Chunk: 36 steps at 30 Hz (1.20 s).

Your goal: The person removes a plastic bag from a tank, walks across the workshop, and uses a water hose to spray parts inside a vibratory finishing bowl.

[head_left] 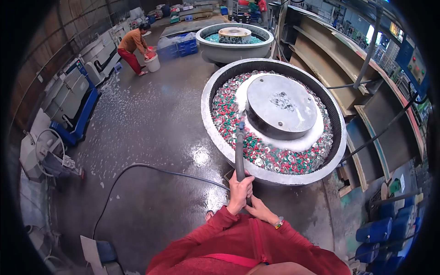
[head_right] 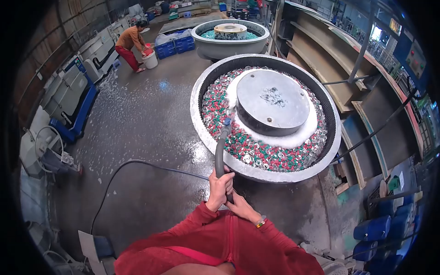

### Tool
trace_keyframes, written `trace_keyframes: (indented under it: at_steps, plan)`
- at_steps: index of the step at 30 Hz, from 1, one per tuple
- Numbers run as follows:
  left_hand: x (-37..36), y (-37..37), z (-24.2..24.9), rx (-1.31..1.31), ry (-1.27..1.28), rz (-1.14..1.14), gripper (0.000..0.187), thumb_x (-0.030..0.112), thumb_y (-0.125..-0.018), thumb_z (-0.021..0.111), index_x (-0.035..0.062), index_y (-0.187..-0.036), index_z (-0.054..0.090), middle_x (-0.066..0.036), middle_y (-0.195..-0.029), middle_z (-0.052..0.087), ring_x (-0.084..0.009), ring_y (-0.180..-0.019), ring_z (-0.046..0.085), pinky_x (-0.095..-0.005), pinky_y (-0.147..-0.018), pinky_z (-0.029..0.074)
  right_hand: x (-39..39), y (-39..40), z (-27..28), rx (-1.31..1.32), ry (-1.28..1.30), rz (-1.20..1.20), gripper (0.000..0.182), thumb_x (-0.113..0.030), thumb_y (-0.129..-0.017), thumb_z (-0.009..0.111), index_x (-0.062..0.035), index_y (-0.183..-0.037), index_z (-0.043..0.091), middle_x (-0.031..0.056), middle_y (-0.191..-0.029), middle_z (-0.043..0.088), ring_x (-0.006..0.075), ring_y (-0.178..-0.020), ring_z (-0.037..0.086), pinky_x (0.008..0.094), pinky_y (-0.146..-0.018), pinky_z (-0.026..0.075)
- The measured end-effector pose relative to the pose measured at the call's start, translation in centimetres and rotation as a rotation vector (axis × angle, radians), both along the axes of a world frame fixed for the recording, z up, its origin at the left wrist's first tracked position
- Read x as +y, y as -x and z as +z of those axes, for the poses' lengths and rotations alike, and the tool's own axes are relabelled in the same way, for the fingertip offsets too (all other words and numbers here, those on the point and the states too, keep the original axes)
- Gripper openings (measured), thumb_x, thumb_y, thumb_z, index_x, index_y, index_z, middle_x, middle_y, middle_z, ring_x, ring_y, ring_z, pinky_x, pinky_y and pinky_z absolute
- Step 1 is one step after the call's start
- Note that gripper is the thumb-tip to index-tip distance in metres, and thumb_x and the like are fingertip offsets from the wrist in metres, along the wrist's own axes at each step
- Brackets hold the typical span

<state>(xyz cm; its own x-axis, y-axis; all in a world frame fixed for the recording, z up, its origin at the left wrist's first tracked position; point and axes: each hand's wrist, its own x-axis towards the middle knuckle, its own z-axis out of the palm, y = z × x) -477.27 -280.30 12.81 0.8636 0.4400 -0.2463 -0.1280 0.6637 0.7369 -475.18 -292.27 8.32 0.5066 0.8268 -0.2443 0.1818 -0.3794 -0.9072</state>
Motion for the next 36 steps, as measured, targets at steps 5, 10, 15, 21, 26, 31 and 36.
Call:
trace_keyframes:
  at_steps: [5, 10, 15, 21, 26, 31, 36]
  plan:
    - [0.2, 0.0, 0.2, 0.062, -0.028, -0.09, 0.019, -0.001, -0.079, 0.053, 0.0094, -0.088, 0.04, 0.005, -0.048, 0.032, -0.0041, -0.032, 0.026, -0.0215, -0.03, 0.02, -0.3, -0.2, -1.4, -0.012, -0.104, 0.098, 0.047, -0.021, -0.085, 0.053, 0.0021, -0.122, 0.034, 0.0224, -0.112, 0.052, 0.0316, -0.108, 0.05, 0.0376, -0.091, 0.038]
    - [2.0, 0.2, 0.3, 0.086, -0.035, -0.036, 0.015, 0.003, -0.077, 0.053, 0.0091, -0.086, 0.042, 0.006, -0.047, 0.032, -0.0035, -0.033, 0.028, -0.0211, -0.03, 0.019, 1.6, -0.7, -1.0, -0.007, -0.144, 0.154, 0.043, -0.019, -0.085, 0.052, 0.002, -0.119, 0.035, 0.0232, -0.109, 0.052, 0.0334, -0.107, 0.05, 0.0376, -0.09, 0.038]
    - [4.5, 1.2, 0.2, 0.018, 0.005, 0.001, 0.017, -0.001, -0.078, 0.052, 0.0093, -0.087, 0.042, 0.006, -0.046, 0.032, -0.0034, -0.032, 0.025, -0.0203, -0.03, 0.019, 4.2, 0.0, -0.3, -0.077, -0.036, 0.148, 0.057, -0.025, -0.084, 0.051, 0.0067, -0.124, 0.025, 0.0318, -0.104, 0.052, 0.0449, -0.102, 0.048, 0.045, -0.083, 0.04]
    - [7.3, 2.5, -0.8, -0.095, 0.049, -0.028, 0.017, -0.002, -0.079, 0.051, 0.0089, -0.089, 0.042, 0.005, -0.045, 0.03, -0.0047, -0.031, 0.024, -0.0208, -0.03, 0.019, 7.0, 0.8, 1.2, -0.113, 0.013, 0.1, 0.046, -0.021, -0.08, 0.054, 0.0064, -0.113, 0.037, 0.0308, -0.092, 0.055, 0.0454, -0.093, 0.051, 0.0459, -0.075, 0.041]
    - [9.6, 3.4, -1.2, -0.069, 0.11, -0.101, 0.018, -0.002, -0.078, 0.05, 0.0093, -0.088, 0.041, 0.005, -0.044, 0.028, -0.0055, -0.031, 0.023, -0.0216, -0.029, 0.018, 9.4, 2.3, -1.4, -0.101, -0.133, -0.025, 0.027, -0.015, -0.075, 0.054, 0.0052, -0.093, 0.051, 0.0292, -0.084, 0.056, 0.0442, -0.086, 0.053, 0.0441, -0.069, 0.043]
    - [11.2, 4.9, 0.4, -0.143, 0.082, -0.149, 0.018, -0.004, -0.079, 0.049, 0.0089, -0.087, 0.04, 0.004, -0.044, 0.03, -0.0053, -0.03, 0.025, -0.0208, -0.029, 0.02, 11.6, 4.3, -0.5, -0.094, -0.045, -0.185, 0.02, -0.014, -0.069, 0.053, 0.0062, -0.068, 0.053, 0.0281, -0.063, 0.052, 0.0426, -0.067, 0.056, 0.0429, -0.055, 0.042]
    - [12.1, 5.9, 0.6, -0.148, 0.097, -0.145, 0.017, -0.005, -0.079, 0.048, 0.008, -0.086, 0.04, 0.003, -0.045, 0.032, -0.0048, -0.031, 0.027, -0.0205, -0.029, 0.021, 12.8, 5.7, 0.3, -0.085, 0.107, -0.222, 0.022, -0.017, -0.066, 0.056, 0.0055, -0.068, 0.055, 0.0273, -0.066, 0.054, 0.0384, -0.067, 0.06, 0.0418, -0.057, 0.044]
